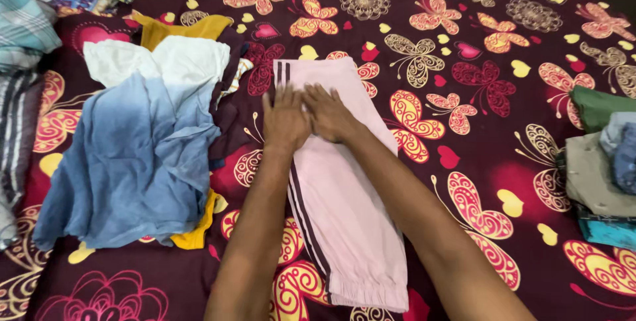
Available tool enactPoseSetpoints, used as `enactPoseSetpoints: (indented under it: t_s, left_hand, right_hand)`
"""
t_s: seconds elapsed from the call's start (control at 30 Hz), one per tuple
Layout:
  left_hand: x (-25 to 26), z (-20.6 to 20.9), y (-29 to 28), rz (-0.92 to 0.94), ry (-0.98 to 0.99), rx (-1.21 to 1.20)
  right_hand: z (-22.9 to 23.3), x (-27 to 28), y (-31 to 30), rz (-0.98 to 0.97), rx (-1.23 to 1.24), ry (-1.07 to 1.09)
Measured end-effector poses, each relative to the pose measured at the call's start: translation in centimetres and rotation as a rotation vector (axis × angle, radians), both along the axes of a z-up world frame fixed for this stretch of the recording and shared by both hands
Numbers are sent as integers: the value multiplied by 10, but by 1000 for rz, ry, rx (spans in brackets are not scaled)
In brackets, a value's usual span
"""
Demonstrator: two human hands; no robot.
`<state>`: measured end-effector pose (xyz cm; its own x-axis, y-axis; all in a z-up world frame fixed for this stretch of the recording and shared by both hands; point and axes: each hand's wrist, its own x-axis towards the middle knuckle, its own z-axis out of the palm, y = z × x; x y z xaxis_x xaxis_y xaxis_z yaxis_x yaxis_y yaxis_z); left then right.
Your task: The person folds several garments on a bed, including a blue patterned short, pink track pants, and a blue-and-white tie-dye shirt. Each item is smoothed, folded into a compact rectangle, and placed into a growing stack on the right side of the bed.
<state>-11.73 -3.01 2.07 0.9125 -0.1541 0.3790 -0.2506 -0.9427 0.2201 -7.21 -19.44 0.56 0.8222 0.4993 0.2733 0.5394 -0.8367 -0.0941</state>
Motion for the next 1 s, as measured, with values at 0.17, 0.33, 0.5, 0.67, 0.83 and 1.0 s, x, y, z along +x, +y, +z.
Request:
enactPoseSetpoints:
  t_s: [0.17, 0.33, 0.5, 0.67, 0.83, 1.0]
  left_hand:
    - [11, -13, 4, 83, 110, -34]
    - [4, -3, 6, 208, 91, -110]
    - [10, -14, 5, 146, -146, 8]
    - [16, -21, 8, 132, -25, -103]
    - [11, -16, 7, 177, -13, -120]
    - [15, -17, -3, 95, -123, 9]
  right_hand:
    - [24, 20, -7, -220, -51, 180]
    - [43, 22, -23, -722, -50, 77]
    - [3, 39, 18, 15, 48, -5]
    - [11, 54, 24, -77, -18, 110]
    - [38, 44, -8, -604, 42, -6]
    - [14, 12, -4, -344, 27, -47]
